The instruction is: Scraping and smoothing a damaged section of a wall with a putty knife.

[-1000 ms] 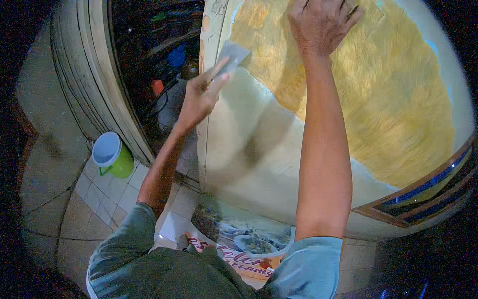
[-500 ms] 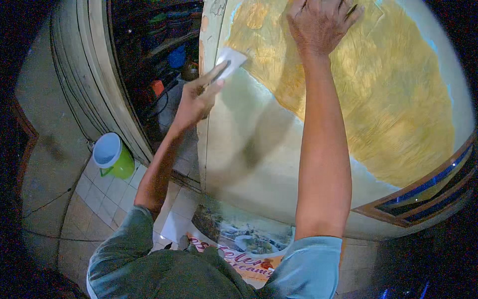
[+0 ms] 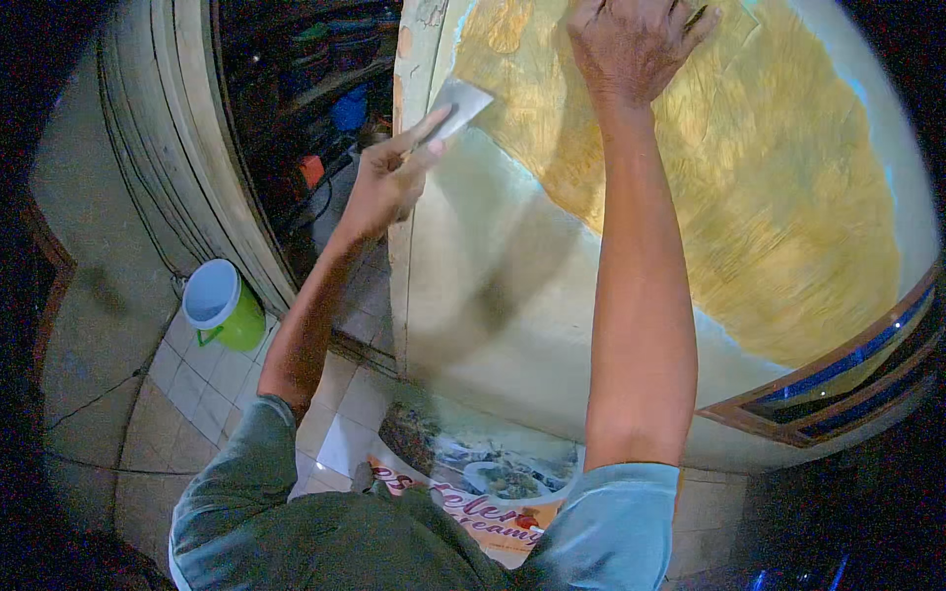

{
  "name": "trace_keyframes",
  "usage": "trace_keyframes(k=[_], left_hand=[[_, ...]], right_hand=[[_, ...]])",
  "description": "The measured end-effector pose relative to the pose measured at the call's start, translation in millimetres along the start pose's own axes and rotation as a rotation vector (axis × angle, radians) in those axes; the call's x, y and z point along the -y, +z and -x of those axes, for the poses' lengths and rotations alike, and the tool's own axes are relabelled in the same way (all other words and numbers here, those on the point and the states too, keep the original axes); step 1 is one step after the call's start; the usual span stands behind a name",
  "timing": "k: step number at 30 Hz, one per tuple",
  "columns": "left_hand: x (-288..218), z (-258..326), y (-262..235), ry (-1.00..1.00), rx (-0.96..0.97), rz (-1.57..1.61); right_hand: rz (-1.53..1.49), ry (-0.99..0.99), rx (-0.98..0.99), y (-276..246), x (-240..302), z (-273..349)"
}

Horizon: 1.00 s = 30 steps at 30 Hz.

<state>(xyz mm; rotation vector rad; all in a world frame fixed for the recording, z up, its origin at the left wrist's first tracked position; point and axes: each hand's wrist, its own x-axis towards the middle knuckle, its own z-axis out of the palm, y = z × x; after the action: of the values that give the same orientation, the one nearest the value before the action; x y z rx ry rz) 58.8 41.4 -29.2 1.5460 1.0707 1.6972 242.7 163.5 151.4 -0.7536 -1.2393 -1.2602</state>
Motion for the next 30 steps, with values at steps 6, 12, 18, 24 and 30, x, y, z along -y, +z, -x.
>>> trace_keyframes(k=[6,12,18,24,30], left_hand=[[-4,-29,-12,0.225,-0.014,-0.048],[4,-23,-10,0.117,-0.027,-0.075],[44,36,-5,-0.147,-0.016,0.038],[37,9,-3,0.069,-0.088,-0.008],[36,24,1,-0.08,-0.034,-0.027]], right_hand=[[-0.019,-0.005,-0.045,3,4,-1],[-0.023,-0.027,-0.034,4,4,3],[-0.015,-0.012,-0.031,1,0,1],[-0.033,-0.012,-0.032,4,5,5],[0.001,-0.005,-0.001,6,-2,6]])
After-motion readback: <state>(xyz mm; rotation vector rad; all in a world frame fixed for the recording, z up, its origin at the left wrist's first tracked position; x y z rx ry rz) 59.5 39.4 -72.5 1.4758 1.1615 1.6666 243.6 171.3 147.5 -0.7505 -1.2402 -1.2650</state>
